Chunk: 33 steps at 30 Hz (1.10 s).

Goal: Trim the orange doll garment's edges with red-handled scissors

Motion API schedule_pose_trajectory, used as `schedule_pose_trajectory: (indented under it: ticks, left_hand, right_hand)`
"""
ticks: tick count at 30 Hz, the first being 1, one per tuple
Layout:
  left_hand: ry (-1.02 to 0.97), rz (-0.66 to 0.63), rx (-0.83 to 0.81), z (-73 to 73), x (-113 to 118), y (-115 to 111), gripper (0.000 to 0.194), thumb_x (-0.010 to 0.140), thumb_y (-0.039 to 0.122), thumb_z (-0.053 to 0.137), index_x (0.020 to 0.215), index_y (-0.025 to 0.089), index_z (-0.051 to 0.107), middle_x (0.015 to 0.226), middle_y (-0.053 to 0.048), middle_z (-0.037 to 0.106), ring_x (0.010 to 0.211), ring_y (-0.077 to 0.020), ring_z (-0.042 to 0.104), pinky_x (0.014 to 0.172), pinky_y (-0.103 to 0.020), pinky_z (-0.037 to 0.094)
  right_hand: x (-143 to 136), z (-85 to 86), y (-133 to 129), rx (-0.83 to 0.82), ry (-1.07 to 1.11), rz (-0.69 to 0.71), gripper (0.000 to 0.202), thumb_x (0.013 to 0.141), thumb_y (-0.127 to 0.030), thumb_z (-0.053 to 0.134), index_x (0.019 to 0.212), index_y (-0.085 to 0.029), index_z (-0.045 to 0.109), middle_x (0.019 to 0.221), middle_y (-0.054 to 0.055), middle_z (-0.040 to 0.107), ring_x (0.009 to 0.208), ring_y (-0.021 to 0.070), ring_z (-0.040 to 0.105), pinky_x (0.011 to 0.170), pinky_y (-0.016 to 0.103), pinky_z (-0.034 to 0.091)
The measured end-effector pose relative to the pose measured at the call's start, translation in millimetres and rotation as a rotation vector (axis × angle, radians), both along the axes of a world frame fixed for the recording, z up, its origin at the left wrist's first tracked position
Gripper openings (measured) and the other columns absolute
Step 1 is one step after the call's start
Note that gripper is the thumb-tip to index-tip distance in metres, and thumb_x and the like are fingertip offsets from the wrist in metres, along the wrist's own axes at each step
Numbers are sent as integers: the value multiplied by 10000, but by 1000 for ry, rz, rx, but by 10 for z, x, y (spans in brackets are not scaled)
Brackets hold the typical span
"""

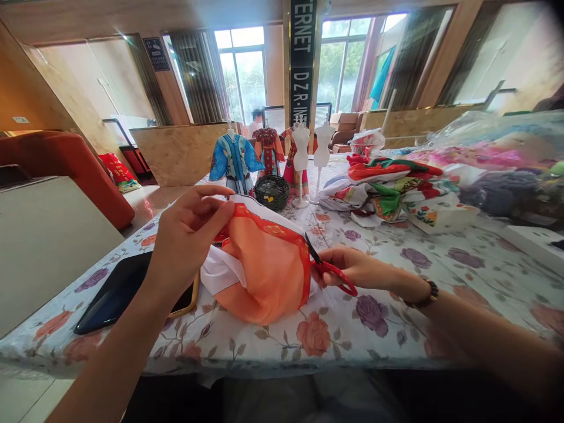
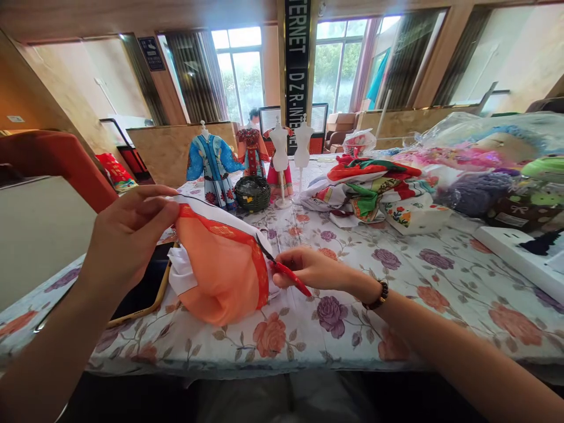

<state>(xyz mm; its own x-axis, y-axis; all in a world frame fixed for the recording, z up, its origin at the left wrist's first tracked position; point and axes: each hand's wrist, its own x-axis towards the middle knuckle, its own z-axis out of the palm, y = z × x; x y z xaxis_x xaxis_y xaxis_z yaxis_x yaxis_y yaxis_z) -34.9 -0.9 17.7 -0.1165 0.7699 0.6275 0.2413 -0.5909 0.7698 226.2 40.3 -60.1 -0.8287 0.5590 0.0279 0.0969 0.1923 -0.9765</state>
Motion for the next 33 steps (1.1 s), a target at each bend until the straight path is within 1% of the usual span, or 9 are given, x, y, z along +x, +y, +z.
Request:
schedule_pose_trajectory:
  ticks: [3, 6, 8, 10, 14, 20, 25, 29, 33]
  left_hand:
    - [-16, 11, 63, 24, 33, -54, 198, 780, 263, 684, 977, 262, 665, 713, 39, 674, 567, -63, 576, 498, -208, 451]
    - [-9, 49, 78, 36, 49, -99, 121, 788, 309, 668, 908, 294, 663, 774, 35, 678, 654, -95, 595, 584, -289, 463]
    - [26, 60, 100, 34, 53, -116, 47, 790, 305, 652, 814, 266, 656, 800, 36, 676, 750, -121, 609, 663, -340, 463]
    - [80, 38, 106, 30, 58, -129, 65, 814, 278, 609, 784, 231, 644, 845, 41, 669, 841, -136, 605, 718, -369, 443]
    - [164, 41, 113, 40, 87, -166, 120, 866, 215, 534, 832, 222, 649, 918, 60, 656, 918, -118, 580, 775, -373, 400]
    - [247, 68, 61, 58, 116, -203, 168, 888, 294, 522, 973, 237, 656, 1062, 33, 655, 1046, -177, 558, 871, -427, 394]
    - [180, -60, 17, 34, 121, -195, 281, 802, 261, 658, 1082, 250, 639, 1186, -10, 553, 986, -157, 593, 828, -343, 493]
    - [202, -132, 143, 19, 159, -182, 473, 680, 166, 773, 1126, 248, 636, 1162, -20, 506, 906, -117, 608, 783, -217, 546]
    - [256, -165, 151, 11, 192, -182, 539, 654, 159, 785, 1156, 267, 619, 1156, -13, 465, 944, -130, 590, 848, -228, 551]
  right_hand:
    - [9, -1, -20, -1, -1, 14, 500, 747, -647, 611, 710, -173, 457, 656, -51, 350, 568, 91, 278, 487, 240, 207]
    - [25, 20, -55, 16, 1, 31, 534, 748, -696, 569, 716, -180, 438, 665, -51, 321, 578, 95, 264, 490, 245, 198]
    - [30, 54, -84, 29, -3, 39, 543, 751, -709, 553, 722, -180, 437, 672, -50, 317, 581, 96, 265, 494, 248, 194]
    - [28, 92, -109, 40, -10, 49, 554, 753, -719, 541, 715, -177, 435, 673, -50, 312, 576, 94, 261, 496, 254, 188]
    - [20, 131, -134, 60, -21, 61, 564, 760, -734, 514, 705, -178, 436, 663, -44, 328, 588, 103, 275, 508, 268, 206]
    - [23, 101, -160, 37, -58, 51, 554, 775, -734, 490, 803, -181, 476, 697, -31, 332, 590, 112, 273, 466, 256, 222]
    - [40, 77, -153, 52, -61, 44, 508, 812, -701, 476, 795, -194, 454, 709, -33, 322, 582, 113, 263, 478, 263, 235]
    - [33, 110, -169, 94, -44, 51, 483, 848, -662, 464, 727, -196, 423, 700, -30, 322, 602, 120, 267, 518, 278, 237]
    - [16, 142, -202, 105, -34, 46, 467, 852, -649, 465, 717, -204, 417, 692, -27, 320, 599, 128, 268, 516, 280, 238]
